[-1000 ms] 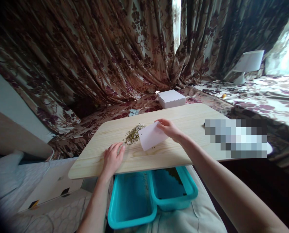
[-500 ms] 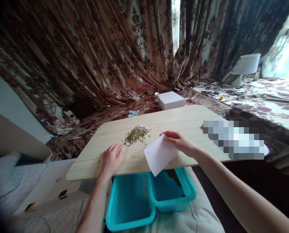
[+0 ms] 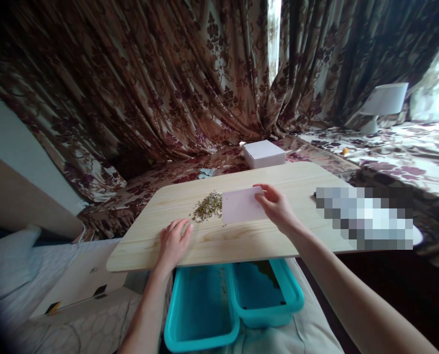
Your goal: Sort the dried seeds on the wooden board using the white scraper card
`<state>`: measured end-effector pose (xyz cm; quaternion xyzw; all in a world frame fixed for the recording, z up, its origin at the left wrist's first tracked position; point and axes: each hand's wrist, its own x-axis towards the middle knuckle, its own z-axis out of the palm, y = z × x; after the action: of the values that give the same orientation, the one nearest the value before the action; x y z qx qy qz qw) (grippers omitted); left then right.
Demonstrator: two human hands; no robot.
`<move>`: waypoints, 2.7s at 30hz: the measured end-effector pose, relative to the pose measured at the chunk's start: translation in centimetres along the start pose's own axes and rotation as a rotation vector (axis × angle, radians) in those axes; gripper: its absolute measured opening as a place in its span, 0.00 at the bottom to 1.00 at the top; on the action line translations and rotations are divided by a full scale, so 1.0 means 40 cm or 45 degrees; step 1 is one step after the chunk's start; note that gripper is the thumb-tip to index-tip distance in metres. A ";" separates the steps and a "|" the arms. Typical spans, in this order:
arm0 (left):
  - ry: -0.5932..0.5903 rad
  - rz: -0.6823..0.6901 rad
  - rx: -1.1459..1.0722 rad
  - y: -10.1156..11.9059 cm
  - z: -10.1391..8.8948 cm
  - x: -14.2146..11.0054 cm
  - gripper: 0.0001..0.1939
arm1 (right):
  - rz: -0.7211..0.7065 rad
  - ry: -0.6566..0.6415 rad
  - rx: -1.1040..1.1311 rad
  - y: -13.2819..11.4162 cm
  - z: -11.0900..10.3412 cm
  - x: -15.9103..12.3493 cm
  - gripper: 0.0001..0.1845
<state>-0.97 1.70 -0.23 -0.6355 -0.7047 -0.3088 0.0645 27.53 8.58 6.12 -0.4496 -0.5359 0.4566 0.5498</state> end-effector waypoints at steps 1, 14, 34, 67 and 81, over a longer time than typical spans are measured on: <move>0.001 -0.002 -0.004 0.000 0.000 0.000 0.16 | -0.002 0.013 0.009 0.006 0.011 0.011 0.20; 0.004 0.011 -0.024 -0.001 0.000 -0.001 0.17 | 0.044 -0.022 0.050 0.040 0.073 0.051 0.16; 0.000 0.018 -0.013 -0.008 0.006 0.000 0.16 | 0.166 -0.219 0.079 0.065 0.087 0.086 0.09; 0.001 0.015 -0.003 -0.003 0.003 -0.002 0.16 | -0.006 0.116 -0.025 0.005 -0.084 0.017 0.22; 0.000 0.019 0.001 -0.006 0.004 -0.003 0.16 | -0.033 0.051 -0.103 0.045 -0.006 0.018 0.19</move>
<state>-1.11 1.69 -0.50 -0.6408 -0.7000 -0.3080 0.0670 27.75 9.61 4.47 -0.4735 -0.5485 0.4183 0.5478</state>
